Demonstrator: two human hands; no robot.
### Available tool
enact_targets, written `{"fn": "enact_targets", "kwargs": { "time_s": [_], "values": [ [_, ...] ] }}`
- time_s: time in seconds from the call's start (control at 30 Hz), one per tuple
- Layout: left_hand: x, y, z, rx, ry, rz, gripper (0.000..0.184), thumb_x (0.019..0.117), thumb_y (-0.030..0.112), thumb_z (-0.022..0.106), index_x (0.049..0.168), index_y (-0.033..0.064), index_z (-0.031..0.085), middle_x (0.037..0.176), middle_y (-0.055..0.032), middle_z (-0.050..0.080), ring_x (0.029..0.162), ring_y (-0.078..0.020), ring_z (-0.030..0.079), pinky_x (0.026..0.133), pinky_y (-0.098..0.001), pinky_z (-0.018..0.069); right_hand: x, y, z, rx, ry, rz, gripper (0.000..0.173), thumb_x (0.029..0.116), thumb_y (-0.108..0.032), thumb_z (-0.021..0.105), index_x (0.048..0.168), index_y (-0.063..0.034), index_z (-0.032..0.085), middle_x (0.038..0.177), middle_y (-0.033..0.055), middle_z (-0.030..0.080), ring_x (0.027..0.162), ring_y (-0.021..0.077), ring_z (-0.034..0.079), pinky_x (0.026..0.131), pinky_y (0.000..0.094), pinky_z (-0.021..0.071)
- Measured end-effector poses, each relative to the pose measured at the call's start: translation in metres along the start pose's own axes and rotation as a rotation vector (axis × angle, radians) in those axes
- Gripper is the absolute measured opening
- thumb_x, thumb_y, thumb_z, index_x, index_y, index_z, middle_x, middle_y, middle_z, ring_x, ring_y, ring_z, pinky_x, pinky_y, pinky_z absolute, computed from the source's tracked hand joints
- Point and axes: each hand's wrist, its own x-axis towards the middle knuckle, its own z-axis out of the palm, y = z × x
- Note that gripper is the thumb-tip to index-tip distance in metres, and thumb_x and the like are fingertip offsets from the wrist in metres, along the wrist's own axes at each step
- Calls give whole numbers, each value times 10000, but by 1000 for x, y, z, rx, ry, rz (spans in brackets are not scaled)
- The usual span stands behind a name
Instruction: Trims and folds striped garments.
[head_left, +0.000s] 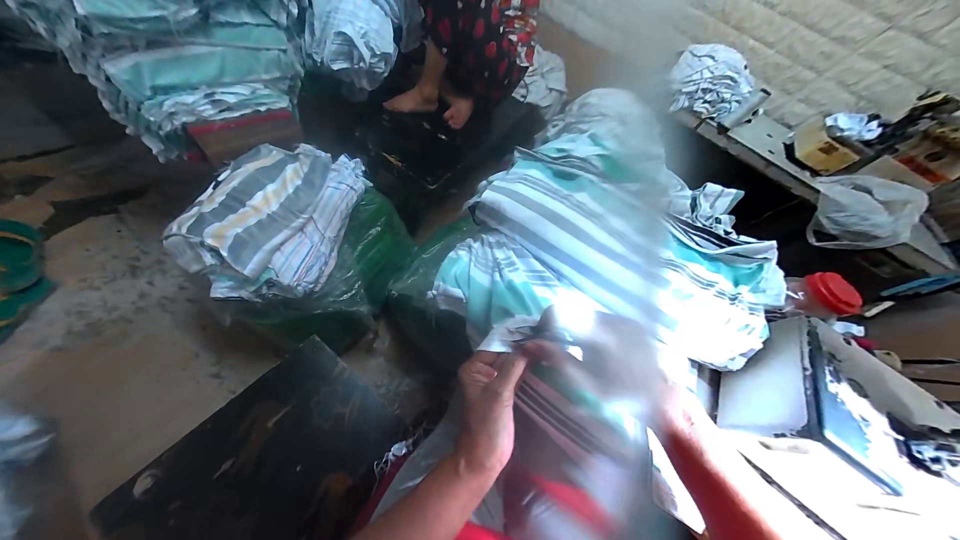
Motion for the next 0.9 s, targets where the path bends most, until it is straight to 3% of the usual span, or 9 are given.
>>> {"fn": "enact_targets", "kwargs": {
  "time_s": [0.1, 0.2, 0.3, 0.4, 0.5, 0.67, 0.9],
  "values": [
    [-1, 0, -1, -16, -1, 5, 101, 946, -106, 590, 1007, -74, 664, 985, -132, 737, 949, -188, 724, 927, -375, 595, -6, -4, -6, -17, 62, -46, 482, 1028, -511, 515, 1048, -55, 671, 777, 58, 660, 645, 170, 626, 559, 342, 498],
    [0, -3, -4, 4, -3, 19, 98, 944, -94, 595, 1008, -71, 665, 988, -132, 733, 950, -187, 722, 922, -374, 595, -9, -1, -9, -3, 95, -60, 484, 1023, -517, 523, 1030, -56, 668, 731, 50, 624, 588, 158, 583, 512, 342, 470],
    [-1, -2, -4, 36, -15, 18, 97, 944, -95, 587, 999, -66, 661, 973, -114, 731, 937, -167, 716, 912, -361, 595, -9, -1, -9, 9, 59, -63, 483, 1025, -515, 512, 1045, -57, 663, 743, 50, 620, 600, 152, 577, 524, 332, 460],
    [-2, 0, -1, 48, -28, 23, 110, 945, -101, 583, 1003, -71, 671, 965, -112, 739, 940, -169, 720, 921, -365, 596, -3, 0, -3, 45, 6, 6, 524, 1029, -533, 529, 1105, -40, 689, 860, 98, 721, 720, 211, 687, 626, 398, 540],
    [-2, 0, 0, 74, -23, 40, 108, 943, -109, 580, 990, -71, 670, 942, -102, 741, 922, -156, 723, 915, -354, 598, -2, 0, 4, 44, 61, -12, 492, 1024, -520, 540, 1075, -50, 678, 831, 81, 700, 682, 191, 663, 585, 381, 526],
    [-4, -3, 1, 148, -6, 111, 148, 915, -134, 569, 951, -49, 684, 893, -50, 748, 878, -92, 718, 870, -289, 597, -1, -5, 6, 20, 34, 0, 511, 1031, -524, 531, 1092, -39, 677, 854, 98, 723, 719, 219, 697, 601, 406, 538],
    [-3, -5, -2, 179, -29, 138, 137, 909, -140, 588, 964, -61, 686, 921, -60, 750, 902, -97, 719, 885, -290, 596, -4, -9, 3, 101, -13, 63, 514, 1034, -510, 534, 1093, -19, 673, 873, 115, 731, 744, 225, 711, 610, 415, 546]
  ]
}}
